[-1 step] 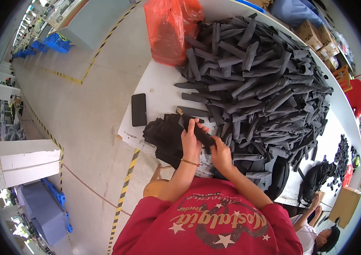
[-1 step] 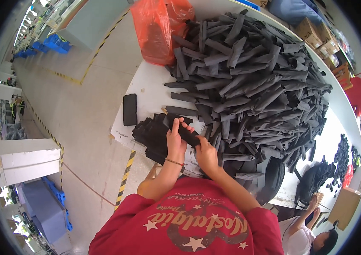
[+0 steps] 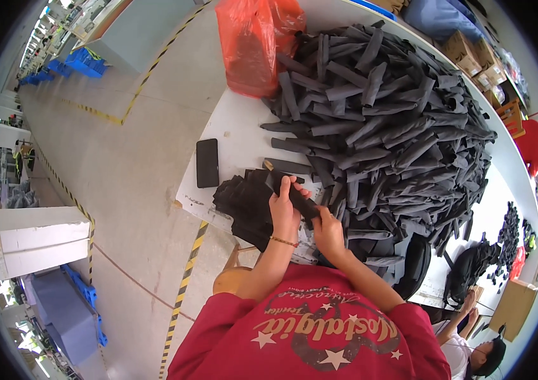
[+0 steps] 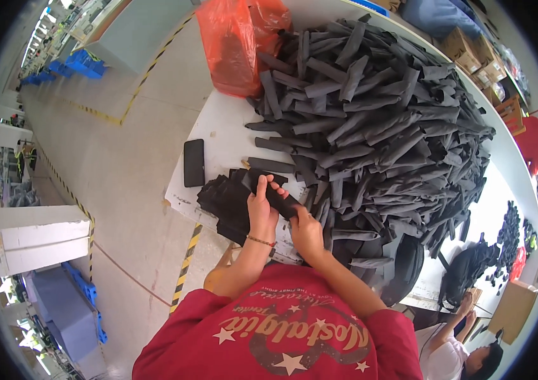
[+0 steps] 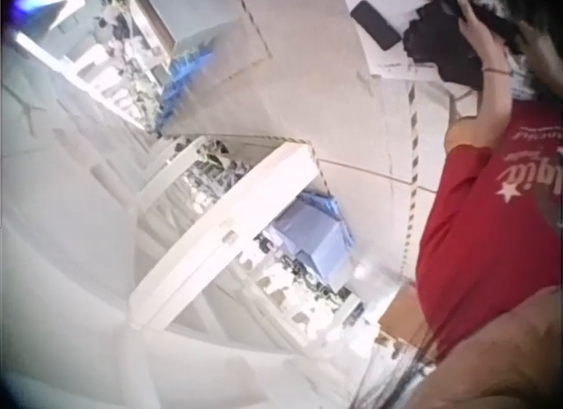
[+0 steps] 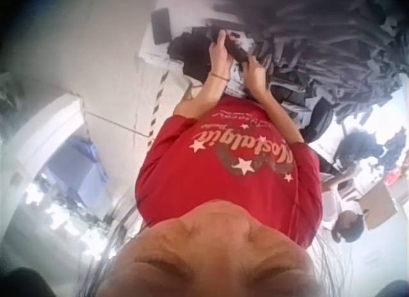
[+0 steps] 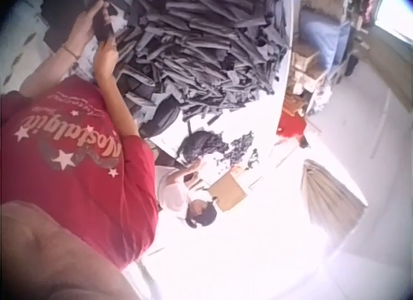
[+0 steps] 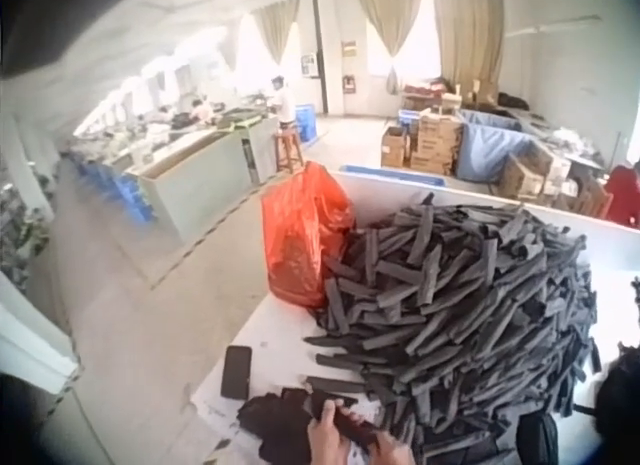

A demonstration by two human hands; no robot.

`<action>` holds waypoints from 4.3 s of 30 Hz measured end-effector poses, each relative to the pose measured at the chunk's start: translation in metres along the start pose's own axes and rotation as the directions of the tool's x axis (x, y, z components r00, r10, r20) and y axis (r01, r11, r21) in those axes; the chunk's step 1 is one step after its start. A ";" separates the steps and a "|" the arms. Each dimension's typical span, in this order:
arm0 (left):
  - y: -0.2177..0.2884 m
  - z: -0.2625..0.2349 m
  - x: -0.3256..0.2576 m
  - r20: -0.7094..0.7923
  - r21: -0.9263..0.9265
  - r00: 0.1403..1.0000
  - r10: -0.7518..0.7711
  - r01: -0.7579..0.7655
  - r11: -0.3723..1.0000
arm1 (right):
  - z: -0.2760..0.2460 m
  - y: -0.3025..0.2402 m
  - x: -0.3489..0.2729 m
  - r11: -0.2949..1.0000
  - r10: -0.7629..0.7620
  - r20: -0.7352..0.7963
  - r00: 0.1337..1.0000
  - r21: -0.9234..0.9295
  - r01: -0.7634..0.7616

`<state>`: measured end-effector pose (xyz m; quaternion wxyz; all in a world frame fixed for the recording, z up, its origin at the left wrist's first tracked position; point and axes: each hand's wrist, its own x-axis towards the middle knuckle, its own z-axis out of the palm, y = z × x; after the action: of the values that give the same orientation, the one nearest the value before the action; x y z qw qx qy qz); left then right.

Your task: Inspecting and clearing internal channels of foam grips using a wooden stick.

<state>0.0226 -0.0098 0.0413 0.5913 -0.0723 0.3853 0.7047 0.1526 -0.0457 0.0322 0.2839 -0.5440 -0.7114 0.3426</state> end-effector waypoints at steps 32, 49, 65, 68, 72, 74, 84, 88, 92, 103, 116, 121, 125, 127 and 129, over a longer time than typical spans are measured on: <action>0.012 -0.027 0.056 -0.062 -0.079 0.998 -0.002 -0.003 0.997 | -0.133 -0.044 -0.095 0.975 0.222 0.338 0.915 -0.107 -0.197; 0.005 -0.006 0.019 -0.187 0.203 0.975 0.120 -0.081 0.976 | -0.045 -0.031 0.037 0.839 0.214 0.090 0.973 0.493 -0.230; -0.002 -0.015 -0.012 0.432 0.808 0.775 -0.462 -0.105 0.580 | -0.046 -0.012 0.083 0.989 -0.147 -0.094 0.985 -0.003 0.148; -0.004 -0.022 -0.024 0.321 0.700 0.859 -0.400 0.069 0.710 | -0.026 -0.024 0.106 0.975 -0.221 -0.132 0.966 -0.025 0.220; 0.009 -0.012 -0.037 0.271 0.589 0.935 -0.229 0.027 0.808 | -0.012 -0.035 0.152 0.954 -0.300 -0.166 0.940 -0.070 0.292; 0.022 -0.011 -0.035 0.261 0.594 0.948 -0.181 -0.010 0.805 | 0.003 -0.039 0.167 0.949 -0.315 -0.179 0.932 -0.068 0.308; -0.034 -0.086 -0.011 0.751 0.596 0.653 -0.096 -0.733 -0.326 | -0.051 -0.039 0.226 0.967 -0.202 -0.345 0.916 -0.220 0.131; -0.028 -0.090 0.024 0.765 0.377 0.615 -0.191 -0.668 -0.642 | -0.064 -0.020 0.136 0.994 0.089 -0.125 0.988 -0.051 -0.096; -0.018 -0.083 0.041 0.763 0.501 0.628 -0.152 -0.723 -0.475 | -0.105 0.013 0.051 0.984 0.067 -0.040 0.997 -0.163 -0.073; 0.027 -0.028 0.048 0.721 0.664 0.676 -0.154 -0.737 -0.125 | -0.164 0.031 -0.023 0.874 -0.153 0.079 0.985 -0.454 0.173; 0.022 0.006 -0.007 0.670 0.586 0.498 0.551 -0.810 0.021 | -0.048 0.042 -0.006 0.931 0.166 0.165 0.972 0.298 -0.209; -0.009 -0.047 0.007 0.267 -0.033 0.946 -0.184 0.200 0.979 | -0.019 0.016 -0.007 0.897 0.154 0.274 0.949 0.365 -0.250; -0.016 -0.027 -0.001 0.083 -0.120 0.993 -0.087 0.097 0.988 | -0.008 -0.008 -0.010 0.973 0.148 0.030 0.989 0.173 -0.151; -0.012 -0.014 -0.004 0.013 -0.093 0.996 -0.090 0.091 0.992 | -0.002 0.002 -0.018 0.999 0.032 -0.048 0.998 0.036 -0.031; -0.003 -0.007 -0.004 -0.126 0.019 0.992 -0.030 0.033 0.999 | -0.006 0.004 -0.026 0.999 0.049 0.002 0.999 -0.005 -0.049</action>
<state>0.0244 -0.0171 0.0371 0.5777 -0.1166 0.4279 0.6853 0.1655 -0.0697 0.0319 0.2732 -0.5618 -0.6989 0.3482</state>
